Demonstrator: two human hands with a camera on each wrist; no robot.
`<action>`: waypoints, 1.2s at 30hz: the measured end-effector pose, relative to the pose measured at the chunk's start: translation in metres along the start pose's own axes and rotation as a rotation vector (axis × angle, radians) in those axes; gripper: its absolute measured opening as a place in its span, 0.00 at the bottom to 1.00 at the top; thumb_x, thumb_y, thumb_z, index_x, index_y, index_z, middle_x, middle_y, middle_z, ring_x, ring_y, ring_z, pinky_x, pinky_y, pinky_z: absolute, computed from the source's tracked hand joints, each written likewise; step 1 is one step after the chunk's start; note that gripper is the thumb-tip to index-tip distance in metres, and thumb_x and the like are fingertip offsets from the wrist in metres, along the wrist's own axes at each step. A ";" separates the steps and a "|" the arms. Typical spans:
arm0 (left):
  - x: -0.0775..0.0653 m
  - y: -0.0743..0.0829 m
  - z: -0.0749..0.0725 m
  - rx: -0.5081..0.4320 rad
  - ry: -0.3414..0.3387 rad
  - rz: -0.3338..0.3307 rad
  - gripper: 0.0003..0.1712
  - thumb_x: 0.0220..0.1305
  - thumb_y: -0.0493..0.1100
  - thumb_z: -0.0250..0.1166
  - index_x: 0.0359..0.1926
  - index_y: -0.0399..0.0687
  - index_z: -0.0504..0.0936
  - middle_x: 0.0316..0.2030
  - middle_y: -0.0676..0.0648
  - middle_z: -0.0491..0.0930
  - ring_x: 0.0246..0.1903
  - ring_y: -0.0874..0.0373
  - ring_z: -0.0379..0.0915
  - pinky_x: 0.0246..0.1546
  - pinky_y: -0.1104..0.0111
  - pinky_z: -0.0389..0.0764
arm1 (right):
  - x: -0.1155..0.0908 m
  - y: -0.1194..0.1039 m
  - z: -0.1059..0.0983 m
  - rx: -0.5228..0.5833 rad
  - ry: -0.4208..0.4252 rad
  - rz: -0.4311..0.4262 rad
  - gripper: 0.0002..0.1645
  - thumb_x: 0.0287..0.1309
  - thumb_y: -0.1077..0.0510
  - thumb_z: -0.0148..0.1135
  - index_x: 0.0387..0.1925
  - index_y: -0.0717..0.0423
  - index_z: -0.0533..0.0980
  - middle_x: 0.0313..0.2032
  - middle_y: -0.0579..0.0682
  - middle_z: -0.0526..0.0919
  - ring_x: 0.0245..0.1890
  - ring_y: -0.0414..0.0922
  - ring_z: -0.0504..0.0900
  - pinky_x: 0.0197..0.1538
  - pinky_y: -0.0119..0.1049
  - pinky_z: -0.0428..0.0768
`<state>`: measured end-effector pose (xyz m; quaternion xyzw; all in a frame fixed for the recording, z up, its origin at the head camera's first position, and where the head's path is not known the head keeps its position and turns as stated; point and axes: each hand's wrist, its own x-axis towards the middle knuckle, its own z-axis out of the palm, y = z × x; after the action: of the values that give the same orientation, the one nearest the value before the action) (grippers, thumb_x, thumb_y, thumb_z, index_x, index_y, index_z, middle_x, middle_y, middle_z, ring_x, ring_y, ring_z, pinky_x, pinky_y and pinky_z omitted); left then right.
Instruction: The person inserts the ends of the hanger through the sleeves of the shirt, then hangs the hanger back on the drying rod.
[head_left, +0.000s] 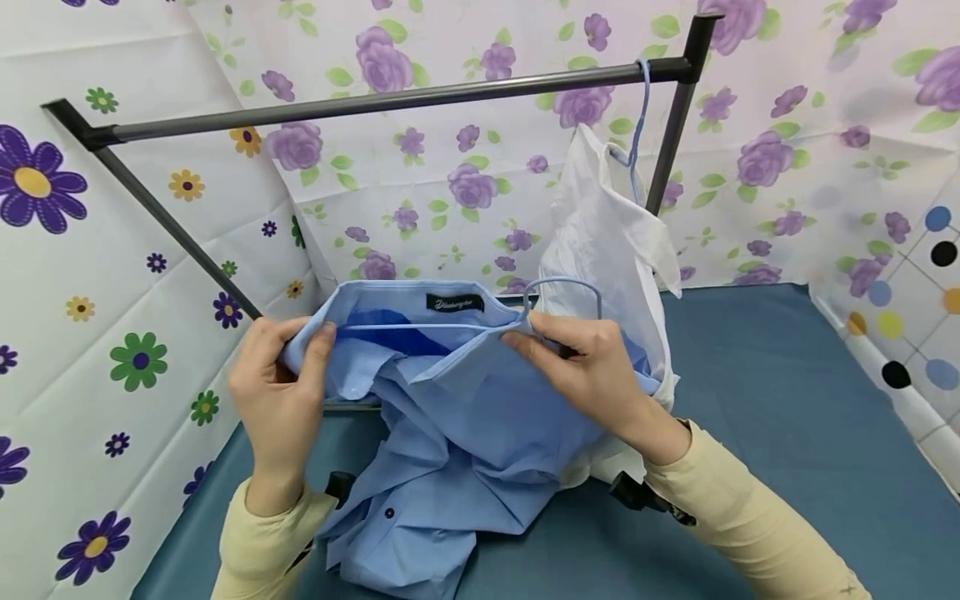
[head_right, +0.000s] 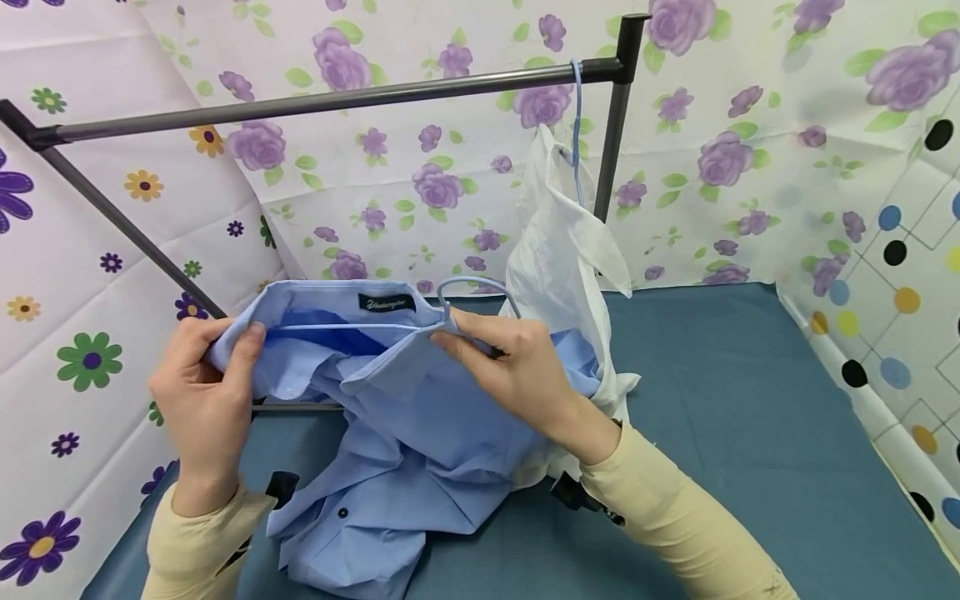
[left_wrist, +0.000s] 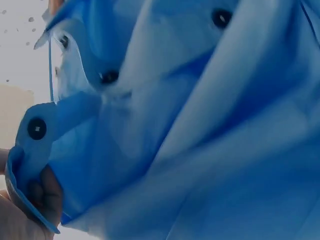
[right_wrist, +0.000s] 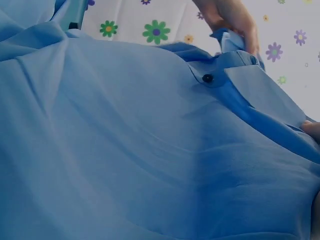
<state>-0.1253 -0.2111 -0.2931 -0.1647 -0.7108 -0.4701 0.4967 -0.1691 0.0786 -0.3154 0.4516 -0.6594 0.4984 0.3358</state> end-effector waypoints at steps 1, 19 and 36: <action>-0.002 0.003 0.003 -0.026 -0.028 0.021 0.04 0.59 0.28 0.70 0.34 0.27 0.85 0.27 0.53 0.73 0.24 0.62 0.63 0.22 0.76 0.61 | 0.001 0.000 0.002 0.001 -0.022 -0.012 0.06 0.64 0.61 0.68 0.38 0.61 0.86 0.15 0.45 0.74 0.15 0.32 0.60 0.21 0.26 0.59; -0.041 0.040 0.068 -0.256 -0.467 -0.020 0.11 0.66 0.31 0.67 0.48 0.40 0.82 0.33 0.46 0.74 0.21 0.61 0.64 0.19 0.72 0.68 | -0.001 0.010 0.015 -0.007 -0.055 0.097 0.19 0.57 0.72 0.69 0.51 0.62 0.83 0.18 0.43 0.74 0.15 0.33 0.63 0.22 0.27 0.63; -0.006 0.007 0.012 0.103 -0.483 0.320 0.32 0.80 0.61 0.43 0.54 0.40 0.81 0.57 0.40 0.77 0.64 0.40 0.63 0.61 0.47 0.51 | -0.003 0.016 0.000 0.025 0.008 0.073 0.12 0.65 0.58 0.69 0.46 0.61 0.84 0.15 0.44 0.53 0.17 0.36 0.48 0.23 0.31 0.52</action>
<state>-0.1243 -0.1963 -0.2954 -0.3563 -0.7964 -0.2961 0.3887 -0.1834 0.0811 -0.3236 0.4296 -0.6678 0.5203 0.3144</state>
